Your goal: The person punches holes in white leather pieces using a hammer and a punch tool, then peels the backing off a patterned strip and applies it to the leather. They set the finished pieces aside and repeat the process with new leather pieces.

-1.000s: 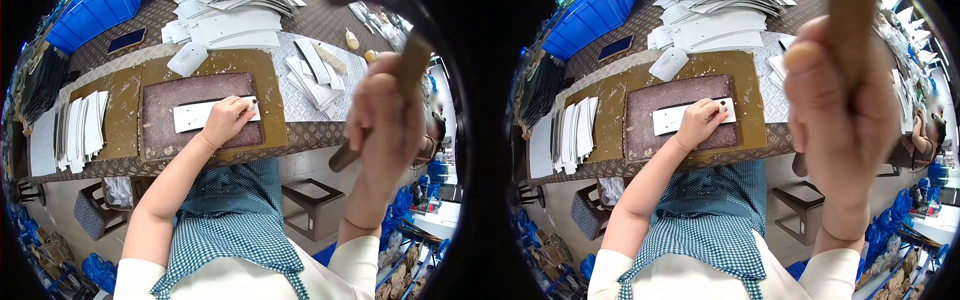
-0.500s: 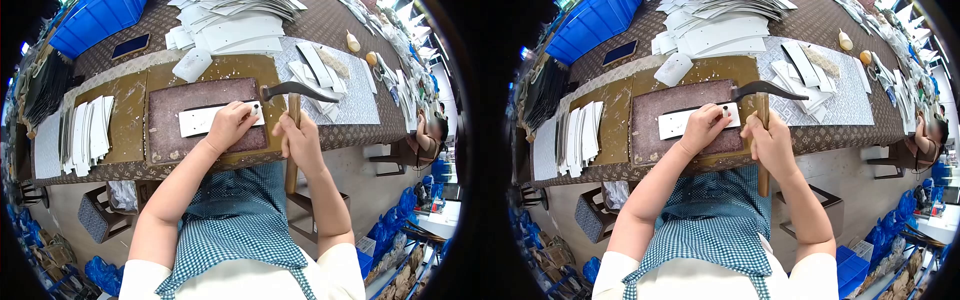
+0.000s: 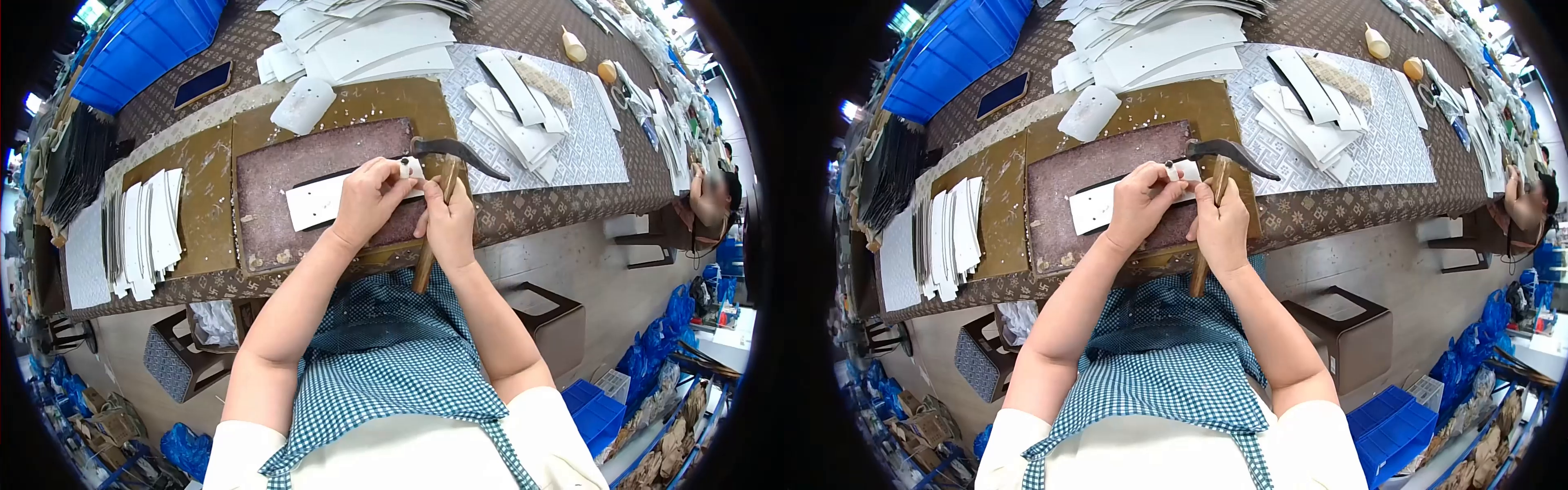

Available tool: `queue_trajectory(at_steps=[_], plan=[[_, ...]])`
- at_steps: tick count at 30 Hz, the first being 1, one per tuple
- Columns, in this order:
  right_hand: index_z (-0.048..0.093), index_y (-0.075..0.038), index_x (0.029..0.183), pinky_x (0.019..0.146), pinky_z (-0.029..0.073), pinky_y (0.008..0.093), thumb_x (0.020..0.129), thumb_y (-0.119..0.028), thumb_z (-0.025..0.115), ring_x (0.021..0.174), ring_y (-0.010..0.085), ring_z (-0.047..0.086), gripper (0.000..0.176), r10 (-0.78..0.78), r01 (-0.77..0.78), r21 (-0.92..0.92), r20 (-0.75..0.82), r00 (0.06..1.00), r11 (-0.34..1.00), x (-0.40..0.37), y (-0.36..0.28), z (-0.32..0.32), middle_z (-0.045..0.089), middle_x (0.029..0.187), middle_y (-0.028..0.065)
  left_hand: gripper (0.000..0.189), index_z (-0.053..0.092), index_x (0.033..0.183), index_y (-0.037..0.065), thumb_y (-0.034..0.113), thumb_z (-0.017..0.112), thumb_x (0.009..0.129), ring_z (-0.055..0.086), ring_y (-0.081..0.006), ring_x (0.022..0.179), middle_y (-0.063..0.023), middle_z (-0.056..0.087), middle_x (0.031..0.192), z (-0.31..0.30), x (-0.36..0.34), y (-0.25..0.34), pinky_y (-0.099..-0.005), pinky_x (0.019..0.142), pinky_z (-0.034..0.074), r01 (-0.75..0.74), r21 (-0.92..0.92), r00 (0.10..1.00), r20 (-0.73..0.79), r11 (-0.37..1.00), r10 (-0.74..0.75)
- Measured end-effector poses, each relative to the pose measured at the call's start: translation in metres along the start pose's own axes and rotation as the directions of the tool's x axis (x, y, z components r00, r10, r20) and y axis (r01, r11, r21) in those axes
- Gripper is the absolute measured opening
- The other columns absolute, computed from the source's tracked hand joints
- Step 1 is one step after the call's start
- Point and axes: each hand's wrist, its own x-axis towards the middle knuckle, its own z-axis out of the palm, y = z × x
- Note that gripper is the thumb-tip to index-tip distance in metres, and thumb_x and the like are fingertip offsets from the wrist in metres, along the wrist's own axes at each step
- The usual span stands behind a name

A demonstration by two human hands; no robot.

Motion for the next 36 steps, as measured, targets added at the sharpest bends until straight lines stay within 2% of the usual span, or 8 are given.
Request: queue_trajectory(at_steps=[3, 7, 10, 12, 16, 20, 27, 36], plan=[[0.053, 0.001, 0.101, 0.041, 0.045, 0.0278, 0.101, -0.020, 0.054, 0.043, 0.0143, 0.058, 0.020, 0.001, -0.001, 0.007, 0.009, 1.000, 1.000, 0.000, 0.003, 0.000, 0.070, 0.082, 0.0106, 0.022, 0.058, 0.075, 0.000, 0.007, 0.079, 0.078, 0.059, -0.0159, 0.061, -0.0079, 0.059, 0.072, -0.004, -0.001, 0.005, -0.0282, 0.058, 0.049, 0.076, 0.023, 0.997, -0.022, 0.997, -0.076], [0.050, 0.000, 0.105, 0.039, 0.043, 0.0232, 0.103, -0.018, 0.049, 0.042, 0.0107, 0.053, 0.018, 0.021, -0.024, 0.082, 0.039, 0.999, 0.996, 0.001, 0.000, 0.000, 0.071, 0.100, 0.0160, 0.010, 0.059, 0.089, 0.002, 0.008, 0.067, 0.092, 0.058, -0.0060, 0.072, 0.0007, 0.061, 0.077, -0.026, 0.003, 0.012, -0.0226, 0.064, 0.048, 0.204, -0.391, 0.941, -0.173, 0.898, -0.290], [0.049, -0.001, 0.105, 0.039, 0.043, 0.0219, 0.104, -0.019, 0.048, 0.043, 0.0100, 0.053, 0.018, 0.019, -0.030, 0.182, 0.062, 0.998, 0.983, 0.002, 0.007, -0.003, 0.071, 0.106, 0.0186, 0.012, 0.062, 0.098, 0.001, 0.003, 0.051, 0.093, 0.060, -0.0100, 0.076, -0.0063, 0.064, 0.090, -0.067, -0.001, 0.013, -0.0239, 0.071, 0.048, 0.204, -0.241, 0.961, -0.134, 0.949, -0.241], [0.049, 0.001, 0.104, 0.040, 0.044, 0.0234, 0.103, -0.019, 0.048, 0.044, 0.0104, 0.055, 0.019, 0.025, -0.042, 0.254, 0.072, 0.997, 0.966, 0.004, 0.011, -0.005, 0.071, 0.103, 0.0146, 0.024, 0.063, 0.109, 0.000, 0.000, 0.050, 0.089, 0.062, -0.0137, 0.080, -0.0096, 0.064, 0.107, -0.096, -0.003, 0.019, -0.0264, 0.076, 0.049, 0.173, 0.318, 0.983, -0.002, 0.932, -0.182], [0.049, 0.000, 0.104, 0.040, 0.044, 0.0215, 0.105, -0.019, 0.045, 0.045, 0.0085, 0.054, 0.020, 0.023, -0.043, 0.243, 0.083, 0.996, 0.969, 0.003, 0.007, -0.006, 0.071, 0.103, 0.0154, 0.037, 0.064, 0.122, 0.008, 0.011, 0.066, 0.085, 0.065, -0.0254, 0.086, -0.0092, 0.064, 0.113, -0.112, -0.020, 0.014, -0.0354, 0.079, 0.052, 0.097, 0.558, 0.934, 0.235, 0.824, -0.269], [0.049, 0.000, 0.103, 0.041, 0.044, 0.0211, 0.105, -0.018, 0.045, 0.044, 0.0084, 0.053, 0.018, 0.029, -0.060, 0.273, 0.119, 0.993, 0.960, 0.005, 0.007, -0.011, 0.071, 0.102, 0.0155, 0.041, 0.062, 0.122, 0.010, 0.019, 0.070, 0.083, 0.066, -0.0332, 0.094, -0.0106, 0.061, 0.114, -0.112, -0.017, 0.023, -0.0420, 0.082, 0.054, 0.069, 0.640, 0.895, 0.300, 0.765, -0.331], [0.049, -0.001, 0.104, 0.039, 0.042, 0.0208, 0.105, -0.017, 0.046, 0.043, 0.0077, 0.051, 0.017, -0.047, 0.016, 0.304, 0.096, 0.994, 0.952, 0.012, 0.013, -0.021, 0.071, 0.099, 0.0153, 0.034, 0.061, 0.104, 0.007, 0.023, 0.075, 0.077, 0.061, -0.0312, 0.105, -0.0113, 0.057, 0.111, -0.115, -0.002, 0.042, -0.0415, 0.090, 0.049, 0.186, 0.712, 0.702, 0.387, 0.678, -0.598], [0.049, -0.001, 0.106, 0.041, 0.042, 0.0211, 0.105, -0.020, 0.048, 0.044, 0.0077, 0.050, 0.019, -0.029, 0.046, 0.330, -0.055, 0.998, 0.943, 0.018, 0.031, -0.033, 0.070, 0.092, 0.0137, 0.068, 0.055, 0.130, 0.005, 0.037, 0.079, 0.076, 0.068, -0.0318, 0.092, -0.0103, 0.058, 0.115, -0.096, -0.047, 0.052, -0.0422, 0.077, 0.056, 0.075, 0.812, 0.846, 0.255, 0.578, -0.468]])
